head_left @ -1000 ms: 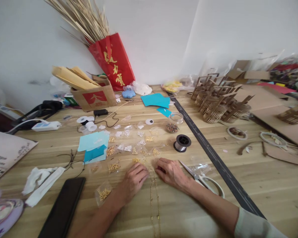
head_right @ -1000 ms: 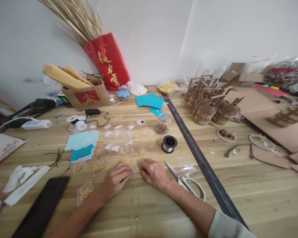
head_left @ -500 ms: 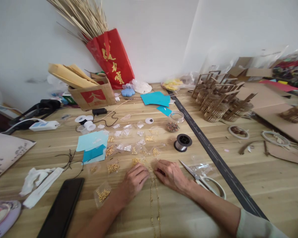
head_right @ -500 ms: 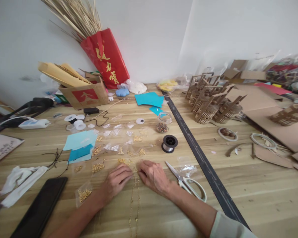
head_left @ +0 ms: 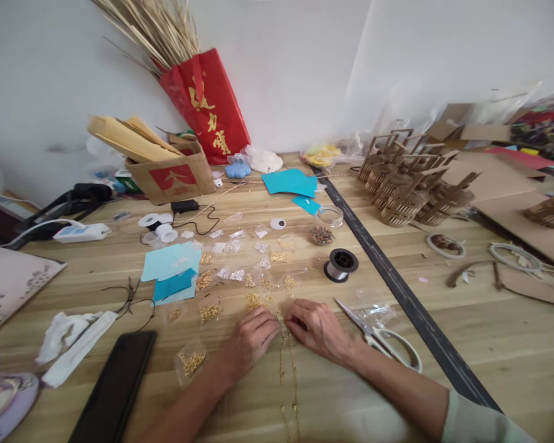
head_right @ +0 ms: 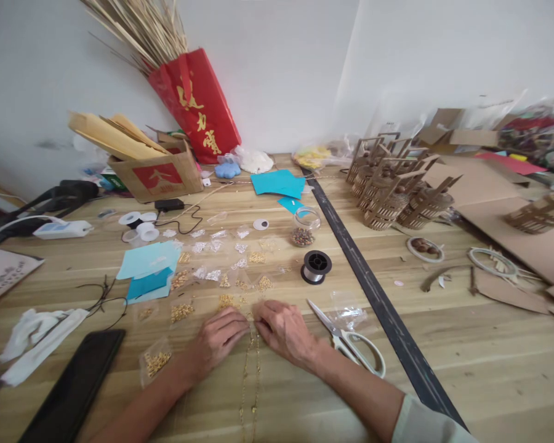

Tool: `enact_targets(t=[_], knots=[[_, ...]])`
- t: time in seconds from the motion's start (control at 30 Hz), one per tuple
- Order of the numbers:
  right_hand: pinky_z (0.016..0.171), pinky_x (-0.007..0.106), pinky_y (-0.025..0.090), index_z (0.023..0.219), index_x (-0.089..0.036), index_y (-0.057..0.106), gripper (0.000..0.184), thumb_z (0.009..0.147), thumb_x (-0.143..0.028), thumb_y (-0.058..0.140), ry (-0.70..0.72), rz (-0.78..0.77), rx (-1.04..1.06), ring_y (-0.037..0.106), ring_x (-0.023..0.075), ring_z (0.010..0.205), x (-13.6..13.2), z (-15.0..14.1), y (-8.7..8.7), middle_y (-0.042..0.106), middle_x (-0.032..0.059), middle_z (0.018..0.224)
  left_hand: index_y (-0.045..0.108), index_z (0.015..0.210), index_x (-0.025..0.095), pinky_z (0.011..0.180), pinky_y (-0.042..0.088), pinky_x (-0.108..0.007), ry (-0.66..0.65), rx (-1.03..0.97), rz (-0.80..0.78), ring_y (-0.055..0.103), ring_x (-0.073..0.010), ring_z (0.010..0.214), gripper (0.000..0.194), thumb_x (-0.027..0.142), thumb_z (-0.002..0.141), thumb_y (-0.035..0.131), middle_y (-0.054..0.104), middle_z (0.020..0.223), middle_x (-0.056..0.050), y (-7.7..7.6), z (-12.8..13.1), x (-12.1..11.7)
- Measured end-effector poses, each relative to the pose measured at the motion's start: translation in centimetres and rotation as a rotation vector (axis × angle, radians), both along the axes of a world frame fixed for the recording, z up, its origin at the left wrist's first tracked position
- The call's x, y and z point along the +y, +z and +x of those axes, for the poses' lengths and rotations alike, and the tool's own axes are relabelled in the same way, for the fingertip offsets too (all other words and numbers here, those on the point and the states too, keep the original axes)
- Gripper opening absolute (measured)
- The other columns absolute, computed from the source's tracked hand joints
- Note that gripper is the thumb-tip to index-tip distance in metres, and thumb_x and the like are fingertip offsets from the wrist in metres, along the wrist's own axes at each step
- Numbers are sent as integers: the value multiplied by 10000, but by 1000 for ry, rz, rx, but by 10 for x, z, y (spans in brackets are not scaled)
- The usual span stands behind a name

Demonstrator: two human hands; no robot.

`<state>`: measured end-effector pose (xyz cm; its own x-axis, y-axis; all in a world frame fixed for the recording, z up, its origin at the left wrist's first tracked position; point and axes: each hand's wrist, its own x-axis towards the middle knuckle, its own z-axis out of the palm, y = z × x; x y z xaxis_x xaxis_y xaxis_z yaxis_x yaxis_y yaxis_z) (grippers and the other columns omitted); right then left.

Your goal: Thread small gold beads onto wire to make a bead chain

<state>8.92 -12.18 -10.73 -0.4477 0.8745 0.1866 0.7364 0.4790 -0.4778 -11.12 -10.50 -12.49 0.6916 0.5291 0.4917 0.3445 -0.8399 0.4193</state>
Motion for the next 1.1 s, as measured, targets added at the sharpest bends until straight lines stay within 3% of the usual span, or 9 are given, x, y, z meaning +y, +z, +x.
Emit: enact_targets(t=[1.1], knots=[[554, 245, 270, 751, -191, 557, 119, 839, -110, 564, -7, 17, -17, 512, 120, 638, 0, 0, -3, 575, -8, 745, 652, 968, 151, 733, 559, -331, -10, -41, 11, 643, -181, 815, 174, 126, 905, 492, 699, 832, -82, 1, 2, 1]])
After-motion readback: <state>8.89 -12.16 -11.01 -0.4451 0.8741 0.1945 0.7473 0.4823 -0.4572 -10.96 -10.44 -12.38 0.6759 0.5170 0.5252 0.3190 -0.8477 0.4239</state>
